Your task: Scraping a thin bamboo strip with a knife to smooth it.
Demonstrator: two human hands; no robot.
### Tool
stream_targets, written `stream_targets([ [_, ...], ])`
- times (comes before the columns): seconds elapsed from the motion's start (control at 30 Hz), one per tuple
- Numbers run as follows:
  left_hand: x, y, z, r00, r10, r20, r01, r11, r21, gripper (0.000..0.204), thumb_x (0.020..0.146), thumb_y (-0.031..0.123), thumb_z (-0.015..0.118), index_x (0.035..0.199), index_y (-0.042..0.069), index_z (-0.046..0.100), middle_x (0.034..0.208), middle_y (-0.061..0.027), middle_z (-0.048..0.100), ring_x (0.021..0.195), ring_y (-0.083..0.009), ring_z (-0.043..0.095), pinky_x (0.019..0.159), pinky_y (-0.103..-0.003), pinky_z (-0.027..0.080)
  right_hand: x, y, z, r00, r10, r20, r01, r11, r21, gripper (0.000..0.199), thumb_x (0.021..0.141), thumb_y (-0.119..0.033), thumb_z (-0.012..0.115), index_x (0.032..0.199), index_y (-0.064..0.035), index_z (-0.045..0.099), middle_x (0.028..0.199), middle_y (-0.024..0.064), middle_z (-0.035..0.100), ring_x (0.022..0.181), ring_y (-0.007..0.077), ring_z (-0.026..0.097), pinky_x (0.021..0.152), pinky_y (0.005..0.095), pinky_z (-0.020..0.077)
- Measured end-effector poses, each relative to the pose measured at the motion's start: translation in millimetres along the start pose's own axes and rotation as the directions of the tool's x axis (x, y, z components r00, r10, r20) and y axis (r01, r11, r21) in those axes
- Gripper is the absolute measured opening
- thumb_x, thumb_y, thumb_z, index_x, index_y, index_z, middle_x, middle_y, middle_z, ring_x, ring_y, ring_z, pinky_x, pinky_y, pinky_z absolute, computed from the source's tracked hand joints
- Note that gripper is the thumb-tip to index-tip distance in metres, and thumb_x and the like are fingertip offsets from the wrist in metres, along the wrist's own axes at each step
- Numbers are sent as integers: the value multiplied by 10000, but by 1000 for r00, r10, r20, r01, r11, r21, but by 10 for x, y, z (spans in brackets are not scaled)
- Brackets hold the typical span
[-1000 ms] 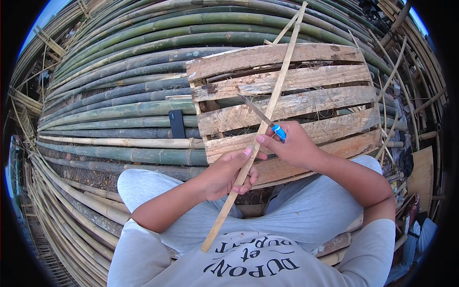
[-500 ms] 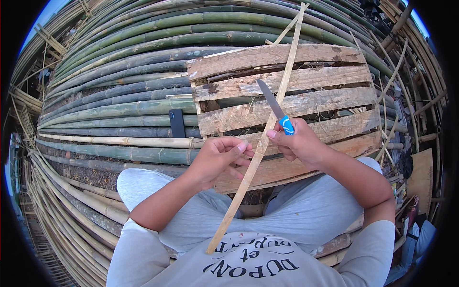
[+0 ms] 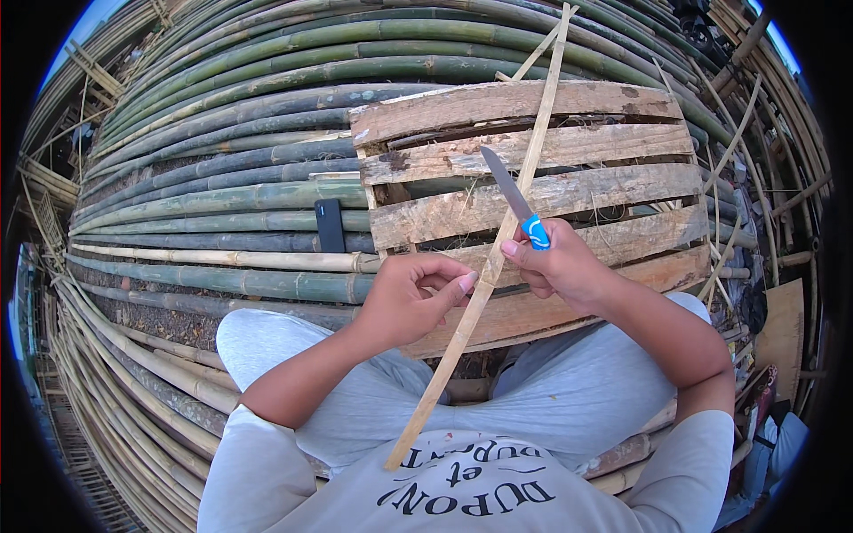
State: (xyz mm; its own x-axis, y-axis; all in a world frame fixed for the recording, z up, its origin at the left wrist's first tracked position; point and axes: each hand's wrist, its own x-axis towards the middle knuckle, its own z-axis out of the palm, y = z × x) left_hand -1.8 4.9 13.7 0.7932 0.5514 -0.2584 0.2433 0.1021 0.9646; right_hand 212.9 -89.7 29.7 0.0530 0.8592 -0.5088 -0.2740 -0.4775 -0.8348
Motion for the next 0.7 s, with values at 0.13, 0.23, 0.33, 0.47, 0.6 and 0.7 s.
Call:
stream_targets([
  [0.13, -3, -36, 12, 986, 162, -29, -158, 982, 106, 170, 936, 132, 660, 999, -22, 695, 854, -70, 715, 735, -79, 688, 527, -192, 518, 17, 1, -8, 1000, 8, 0, -8, 1000, -9, 221, 948, -214, 653, 895, -59, 505, 545, -55, 362, 442, 63, 295, 426, 265, 235],
  [0.23, 8, -58, 10, 934, 355, -31, -329, 892, 310, 127, 914, 109, 678, 940, -11, 707, 843, -73, 717, 698, -69, 683, 485, -187, 478, 29, 19, -26, 1000, 8, 5, -7, 1000, -25, 218, 949, -208, 650, 897, -57, 502, 547, -55, 362, 443, 65, 297, 426, 266, 237],
  [0.33, 41, -118, 17, 882, 471, -21, -417, 801, 429, 84, 885, 76, 692, 906, -3, 713, 831, -78, 715, 663, -69, 676, 451, -196, 446, 37, 19, -25, 1000, 19, 3, -19, 1000, -25, 210, 951, -198, 643, 898, -56, 498, 552, -55, 357, 445, 67, 294, 426, 265, 237],
  [0.47, 49, -161, 39, 815, 580, -20, -506, 727, 464, 63, 868, 53, 694, 910, 9, 709, 814, -68, 707, 592, -72, 625, 436, -206, 429, 60, 30, -37, 999, 44, 14, -44, 999, -30, 202, 956, -190, 632, 903, -58, 489, 568, -56, 347, 451, 66, 283, 428, 268, 223],
  [0.6, 51, -205, 59, 780, 625, -38, -530, 691, 492, 68, 862, 50, 697, 917, 13, 706, 806, -59, 701, 562, -68, 582, 436, -211, 426, 65, 11, -35, 997, 68, 34, -68, 998, -11, 202, 961, -185, 623, 891, -70, 473, 576, -63, 332, 455, 62, 272, 432, 270, 205],
  [0.7, 42, -168, 60, 811, 583, -49, -500, 734, 460, 67, 860, 52, 698, 913, 11, 706, 799, -60, 697, 562, -62, 578, 440, -211, 426, 78, 23, -57, 995, 80, 57, -82, 996, 25, 213, 964, -187, 620, 867, -82, 462, 572, -67, 321, 456, 61, 267, 434, 268, 198],
])
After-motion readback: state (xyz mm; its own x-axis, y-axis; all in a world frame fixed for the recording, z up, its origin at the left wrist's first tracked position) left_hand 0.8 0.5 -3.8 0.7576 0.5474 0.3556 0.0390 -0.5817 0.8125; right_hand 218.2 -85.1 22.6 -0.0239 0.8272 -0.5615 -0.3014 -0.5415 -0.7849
